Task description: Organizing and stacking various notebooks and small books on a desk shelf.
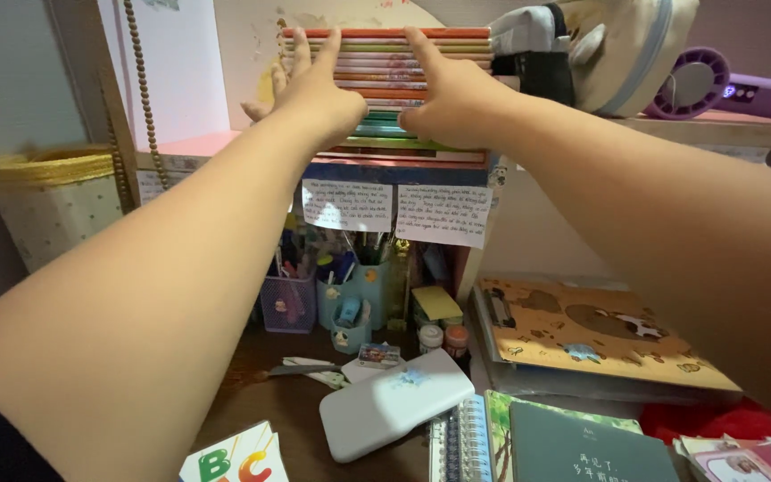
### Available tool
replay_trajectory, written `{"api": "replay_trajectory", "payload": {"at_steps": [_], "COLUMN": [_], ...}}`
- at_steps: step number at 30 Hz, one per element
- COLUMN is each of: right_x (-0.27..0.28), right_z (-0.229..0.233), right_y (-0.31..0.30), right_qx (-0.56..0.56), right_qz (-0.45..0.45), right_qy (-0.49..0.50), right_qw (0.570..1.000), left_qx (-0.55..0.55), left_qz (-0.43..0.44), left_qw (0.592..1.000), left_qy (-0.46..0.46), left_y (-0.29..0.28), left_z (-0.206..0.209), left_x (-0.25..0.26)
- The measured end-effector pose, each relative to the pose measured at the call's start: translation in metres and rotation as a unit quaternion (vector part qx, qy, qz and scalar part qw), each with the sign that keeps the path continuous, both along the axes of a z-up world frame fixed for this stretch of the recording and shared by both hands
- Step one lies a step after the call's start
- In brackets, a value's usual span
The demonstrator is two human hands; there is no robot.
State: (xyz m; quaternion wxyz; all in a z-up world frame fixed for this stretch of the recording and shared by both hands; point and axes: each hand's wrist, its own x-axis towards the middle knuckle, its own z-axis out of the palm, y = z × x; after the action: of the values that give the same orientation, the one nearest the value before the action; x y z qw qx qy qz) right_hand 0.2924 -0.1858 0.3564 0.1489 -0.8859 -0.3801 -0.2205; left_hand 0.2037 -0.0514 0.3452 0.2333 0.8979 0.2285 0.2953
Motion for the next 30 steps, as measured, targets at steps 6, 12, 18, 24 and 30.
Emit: {"api": "replay_trajectory", "payload": {"at_steps": [6, 12, 18, 24, 30], "right_x": [-0.025, -0.018, -0.064, -0.123, -0.136], "right_z": [-0.021, -0.128, -0.216, -0.276, -0.244], "right_y": [-0.013, 0.0, 0.036, 0.035, 0.016], "right_qx": [0.097, 0.209, 0.093, -0.173, -0.226], "right_qz": [0.079, 0.288, 0.415, 0.324, 0.264], "right_qy": [0.099, -0.135, 0.059, 0.299, 0.378], "right_qw": [0.987, 0.925, 0.903, 0.881, 0.858], "left_qx": [-0.163, -0.178, -0.206, -0.084, 0.499], "left_qz": [-0.066, -0.103, 0.071, 0.175, 0.255], "left_qw": [0.979, 0.974, 0.953, 0.892, 0.827], "left_qy": [-0.105, -0.094, 0.21, 0.407, -0.045], "left_y": [-0.014, 0.01, -0.004, 0.1, 0.058], "left_z": [-0.016, -0.083, -0.121, -0.374, -0.468], "left_x": [-0.035, -0.088, -0.21, -0.262, -0.25]}}
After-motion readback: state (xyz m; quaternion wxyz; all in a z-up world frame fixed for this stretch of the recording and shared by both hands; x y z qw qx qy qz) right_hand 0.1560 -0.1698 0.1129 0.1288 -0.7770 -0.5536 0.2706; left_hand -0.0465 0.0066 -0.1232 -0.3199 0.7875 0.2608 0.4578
